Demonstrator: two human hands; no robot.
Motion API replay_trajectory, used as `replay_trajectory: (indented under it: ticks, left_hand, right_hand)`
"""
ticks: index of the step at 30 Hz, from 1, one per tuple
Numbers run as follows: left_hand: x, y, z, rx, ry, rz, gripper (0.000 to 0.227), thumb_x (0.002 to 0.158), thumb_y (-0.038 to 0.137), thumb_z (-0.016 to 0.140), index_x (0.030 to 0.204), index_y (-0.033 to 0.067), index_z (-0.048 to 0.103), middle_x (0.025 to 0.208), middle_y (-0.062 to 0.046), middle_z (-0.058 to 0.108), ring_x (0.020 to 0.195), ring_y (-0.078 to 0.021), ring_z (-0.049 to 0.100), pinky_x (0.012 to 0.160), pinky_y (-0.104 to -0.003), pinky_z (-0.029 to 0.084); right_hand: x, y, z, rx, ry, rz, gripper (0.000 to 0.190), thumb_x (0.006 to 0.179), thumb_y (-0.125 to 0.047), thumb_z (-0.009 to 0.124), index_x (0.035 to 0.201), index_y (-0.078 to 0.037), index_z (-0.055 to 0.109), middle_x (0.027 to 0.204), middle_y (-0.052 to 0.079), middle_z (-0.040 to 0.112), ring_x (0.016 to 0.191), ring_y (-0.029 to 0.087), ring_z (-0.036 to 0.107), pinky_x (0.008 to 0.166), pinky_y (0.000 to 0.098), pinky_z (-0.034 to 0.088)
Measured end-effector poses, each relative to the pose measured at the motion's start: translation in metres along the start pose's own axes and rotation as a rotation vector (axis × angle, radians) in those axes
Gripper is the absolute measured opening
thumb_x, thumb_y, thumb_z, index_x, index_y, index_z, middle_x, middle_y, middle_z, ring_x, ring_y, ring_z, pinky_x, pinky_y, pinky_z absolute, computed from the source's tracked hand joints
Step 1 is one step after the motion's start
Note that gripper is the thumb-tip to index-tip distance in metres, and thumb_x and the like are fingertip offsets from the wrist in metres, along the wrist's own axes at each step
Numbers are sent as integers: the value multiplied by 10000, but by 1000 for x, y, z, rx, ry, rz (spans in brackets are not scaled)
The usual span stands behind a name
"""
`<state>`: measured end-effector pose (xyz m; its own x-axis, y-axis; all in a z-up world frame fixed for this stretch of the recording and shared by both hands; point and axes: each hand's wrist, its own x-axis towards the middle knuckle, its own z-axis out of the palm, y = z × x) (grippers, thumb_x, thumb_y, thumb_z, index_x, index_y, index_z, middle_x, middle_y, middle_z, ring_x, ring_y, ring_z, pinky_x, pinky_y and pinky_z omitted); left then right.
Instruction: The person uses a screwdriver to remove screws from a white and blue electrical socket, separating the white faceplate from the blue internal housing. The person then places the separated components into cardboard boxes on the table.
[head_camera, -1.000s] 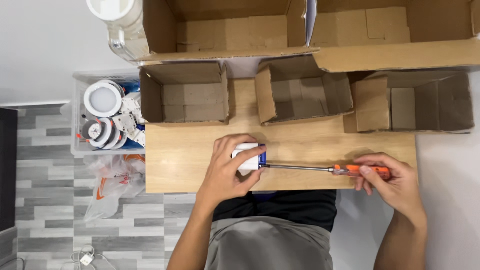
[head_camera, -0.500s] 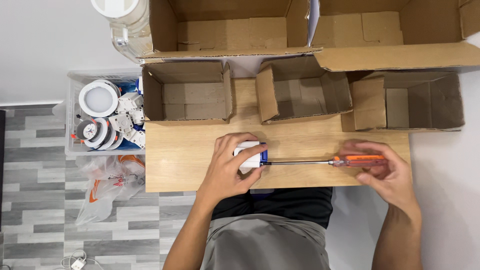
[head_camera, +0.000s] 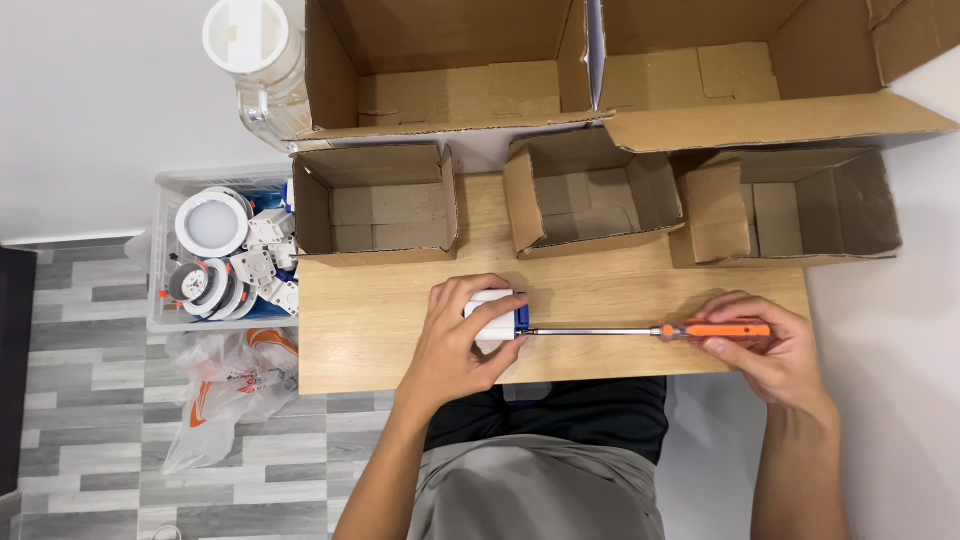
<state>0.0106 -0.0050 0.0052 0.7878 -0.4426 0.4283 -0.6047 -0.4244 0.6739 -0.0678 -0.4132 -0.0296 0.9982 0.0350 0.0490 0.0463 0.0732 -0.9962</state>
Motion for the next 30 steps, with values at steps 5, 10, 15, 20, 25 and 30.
replay_trajectory:
  ticks: [5,10,15,20,25,30]
  left_hand:
    - [0,-1,1,8,3,-2,385,981,256,812,1342,174,705,1365,-83,646,1200,-288,627,1028,-464,430]
    - [0,0,1,6,10,4,390,983,243,814,1349,170,699,1369,-94,644,1202,-293,629,1024,-464,430]
    - [1,-1,0,-3,12,9,381,982,247,812,1341,171,706,1359,-88,647,1195,-290,630,1030,-464,431]
    - [0,-1,1,-5,16,10,389,986,248,822,1348,175,701,1368,-82,645,1210,-287,632,1040,-464,432]
    - [0,-1,1,-10,27,13,395,993,259,827,1359,184,699,1369,-77,645,1217,-285,633,1041,-464,432]
    - [0,-1,0,-8,25,17,400,993,244,817,1366,175,689,1364,-84,641,1202,-291,628,1033,-463,433]
  right_hand:
    - [-1,17,-7,3,-22,-71,278,872,97,775,1097,-57,723,1189,178,725,1189,354,713,1056,516,675]
    - [5,-6,11,-34,-16,-39,412,882,130,748,1248,-36,656,1285,198,710,1295,375,731,1156,521,654]
    - [6,-11,8,-252,29,356,319,1087,-136,601,1125,124,782,707,245,767,466,281,701,397,347,585]
    - [3,-11,5,-227,36,158,215,939,32,740,1151,60,757,1153,220,792,986,317,786,818,392,774]
    - [0,12,-7,-45,-56,-76,308,864,154,759,1048,-93,772,1212,164,703,1170,293,712,1094,448,674]
    - [11,-37,24,-238,-34,140,568,860,-117,768,1390,43,641,1496,255,703,1440,350,690,1149,458,633]
